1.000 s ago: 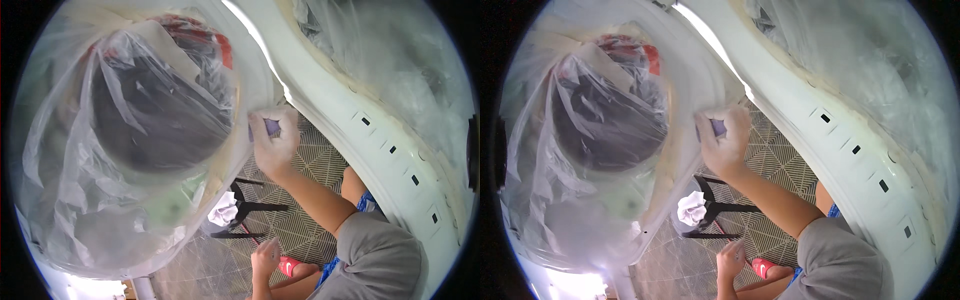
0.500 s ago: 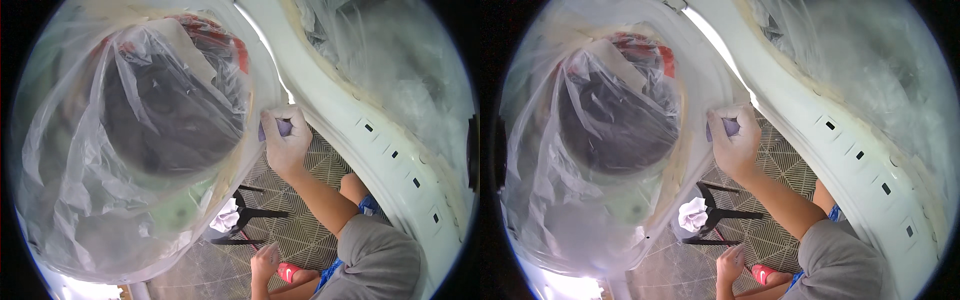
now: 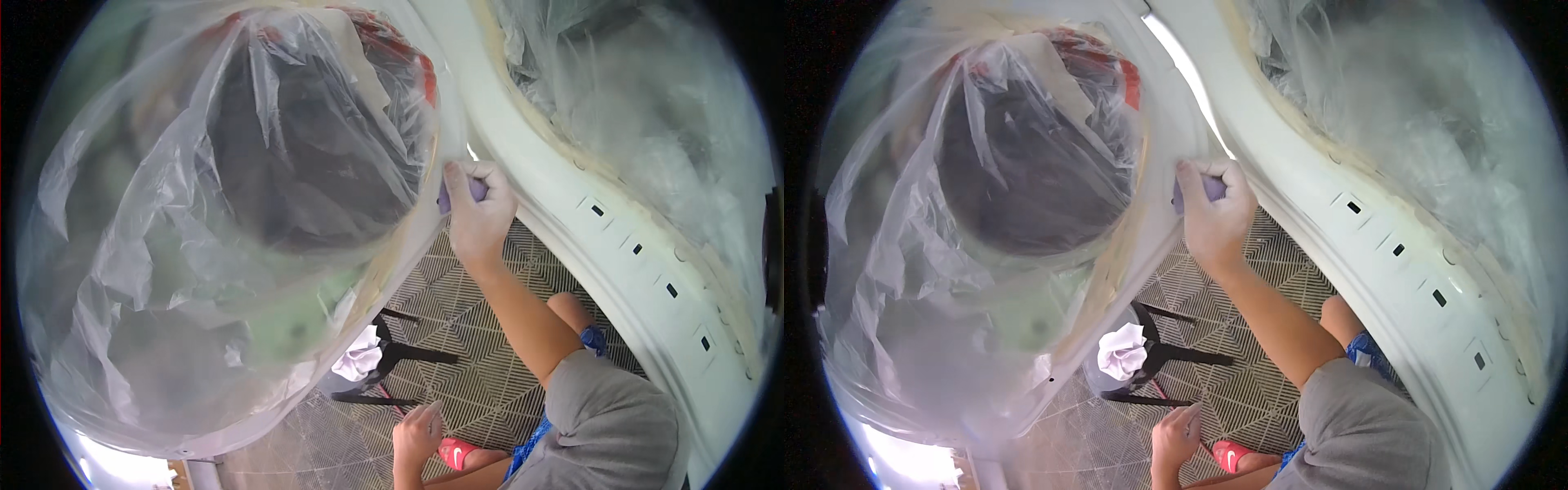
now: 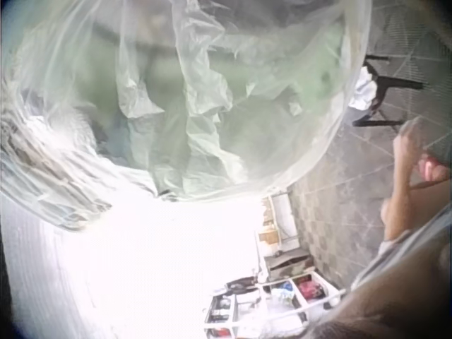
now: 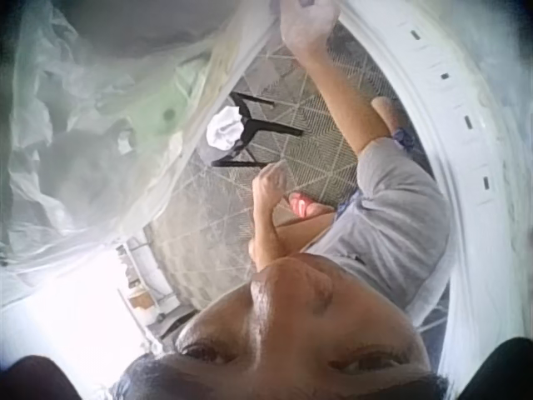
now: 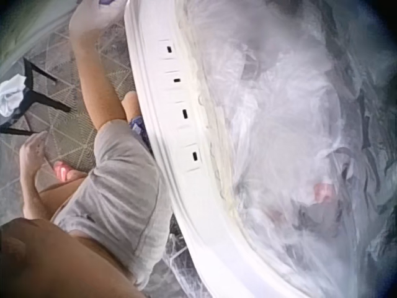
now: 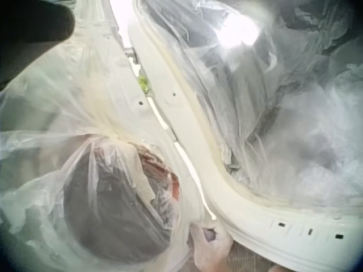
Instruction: The person sands the inner edges and bottom rim of a car door using a sanding pad and wipes the surface by hand.
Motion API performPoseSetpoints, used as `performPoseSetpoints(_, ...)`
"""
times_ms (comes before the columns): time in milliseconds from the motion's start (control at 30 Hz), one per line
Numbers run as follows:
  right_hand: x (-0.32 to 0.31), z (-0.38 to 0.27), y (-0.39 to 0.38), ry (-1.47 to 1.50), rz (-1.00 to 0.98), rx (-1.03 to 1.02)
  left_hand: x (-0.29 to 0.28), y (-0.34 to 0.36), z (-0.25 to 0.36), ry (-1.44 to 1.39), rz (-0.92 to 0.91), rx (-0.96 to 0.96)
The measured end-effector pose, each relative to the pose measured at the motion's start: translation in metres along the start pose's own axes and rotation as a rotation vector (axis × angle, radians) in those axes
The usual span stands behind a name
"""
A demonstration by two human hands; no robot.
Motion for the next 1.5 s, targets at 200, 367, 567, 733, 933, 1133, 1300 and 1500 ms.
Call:
performPoseSetpoints(200, 0.008, -0.021, -0.020, -0.255, 0.045, -0.353, 0.008, 0.006, 0.009, -0.033, -0.102, -0.018)
performPoseSetpoints(367, -0.005, -0.018, 0.015, -0.248, 0.133, -0.286, 0.013, 0.001, 0.001, 0.026, -0.148, 0.016)
performPoseSetpoints(567, -0.009, -0.023, 0.020, -0.273, 0.095, -0.346, 0.014, 0.000, 0.002, 0.017, -0.200, 0.021)
performPoseSetpoints(733, -0.051, 0.023, -0.017, 0.013, 0.042, 0.155, 0.019, -0.001, -0.013, 0.039, -0.274, -0.075)
performPoseSetpoints(933, -0.045, -0.012, -0.029, 0.157, -0.118, 0.083, 0.035, 0.004, -0.011, 0.030, -0.304, -0.046)
performPoseSetpoints(1133, -0.012, -0.013, -0.027, -0.115, -0.146, -0.578, 0.044, 0.011, 0.001, 0.006, -0.338, 0.029)
performPoseSetpoints(1300, -0.005, -0.013, 0.002, -0.167, -0.072, -0.221, 0.047, 0.014, 0.007, 0.035, -0.361, 0.016)
performPoseSetpoints(1500, -0.008, -0.014, -0.007, -0.174, -0.042, -0.425, 0.066, 0.015, -0.002, 0.041, -0.435, -0.015)
Point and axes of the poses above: each hand's wrist, its own y-axis towards the middle knuckle, its own x-axis out of the palm, z = x × y, the point moved 8 cm from there along y, towards the middle knuckle, and after that the axes turned 6 degrees about z, right-handed, at the moved point
